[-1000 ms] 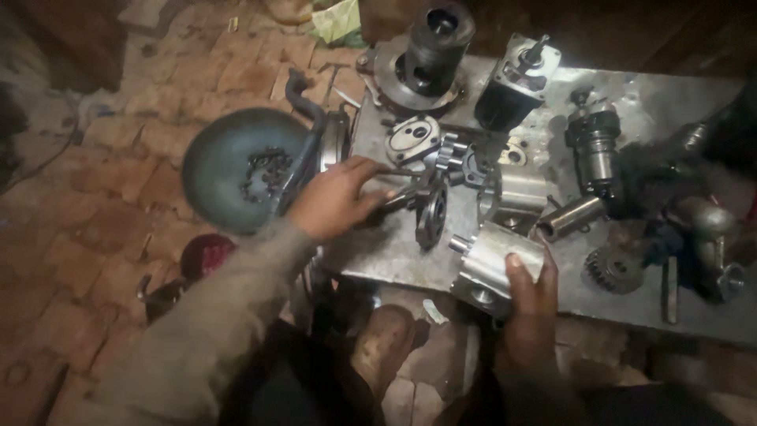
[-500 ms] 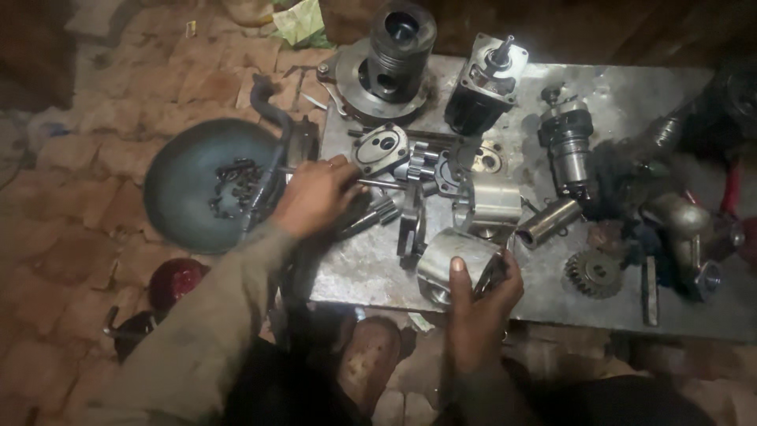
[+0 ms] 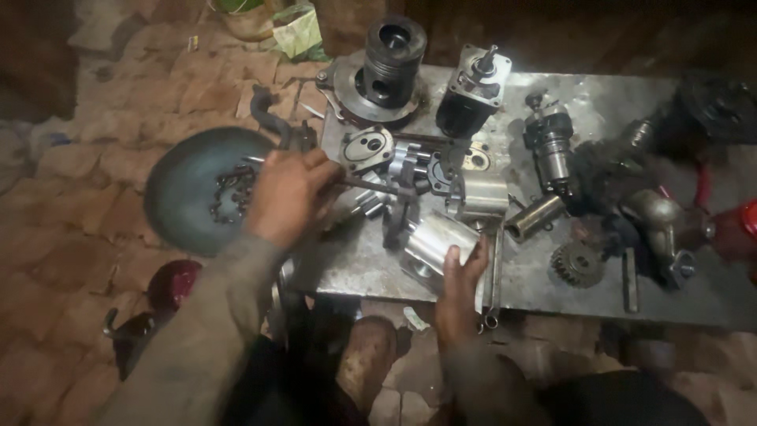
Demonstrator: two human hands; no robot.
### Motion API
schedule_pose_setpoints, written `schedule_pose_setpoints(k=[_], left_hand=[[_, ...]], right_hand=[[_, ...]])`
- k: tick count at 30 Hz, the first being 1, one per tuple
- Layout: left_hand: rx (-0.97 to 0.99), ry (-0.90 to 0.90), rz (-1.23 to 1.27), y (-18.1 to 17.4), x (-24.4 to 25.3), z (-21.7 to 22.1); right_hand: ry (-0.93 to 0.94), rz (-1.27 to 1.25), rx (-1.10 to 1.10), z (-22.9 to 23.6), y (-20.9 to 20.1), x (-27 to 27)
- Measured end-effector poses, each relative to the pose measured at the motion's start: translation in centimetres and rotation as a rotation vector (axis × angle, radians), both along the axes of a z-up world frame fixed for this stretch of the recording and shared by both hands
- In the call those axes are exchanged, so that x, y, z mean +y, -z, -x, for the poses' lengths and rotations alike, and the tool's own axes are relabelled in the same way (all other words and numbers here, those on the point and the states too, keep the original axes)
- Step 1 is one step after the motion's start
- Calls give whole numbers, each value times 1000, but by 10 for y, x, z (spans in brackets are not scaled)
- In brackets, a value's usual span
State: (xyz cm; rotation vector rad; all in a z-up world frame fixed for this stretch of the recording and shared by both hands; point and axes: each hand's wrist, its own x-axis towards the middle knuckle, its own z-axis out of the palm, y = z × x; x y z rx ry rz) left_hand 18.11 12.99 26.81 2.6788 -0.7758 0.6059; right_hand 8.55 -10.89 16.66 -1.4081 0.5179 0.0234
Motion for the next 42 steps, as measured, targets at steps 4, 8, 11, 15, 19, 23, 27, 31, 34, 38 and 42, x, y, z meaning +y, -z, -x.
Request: schedule_pose_setpoints(k=[4, 8, 11, 15, 19, 23, 27, 31, 34, 38, 42], left_hand=[[-124, -50, 94, -12, 11, 14], [-107, -137, 63, -28, 15, 28], [-179, -121, 57, -42, 12, 42], [-253, 7, 86, -59, -2, 58], [-290, 164, 80, -76, -5, 68], [29, 253, 77, -74, -17, 73], [545, 407, 222, -77, -31, 67], [440, 506, 239, -77, -31, 70], [199, 388, 52, -73, -36, 74], [175, 372, 257, -82, -21, 59], [431, 445, 499, -71, -21, 31]], right_hand=[[-89, 161, -353, -3, 0, 4], [-18, 365, -522, 7, -24, -4], [-234, 494, -671, -2, -67, -18], [-702, 240, -541, -39, -111, -29], [-807, -37, -417, -42, -112, -45], [-698, -69, -440, -22, -93, -67], [-663, -69, -485, -7, -99, -76], [-662, -7, -529, 10, -83, -88], [-584, -412, -544, 14, -59, -100], [-541, -452, -473, 9, -57, -111], [-517, -494, -433, 7, -63, -118]])
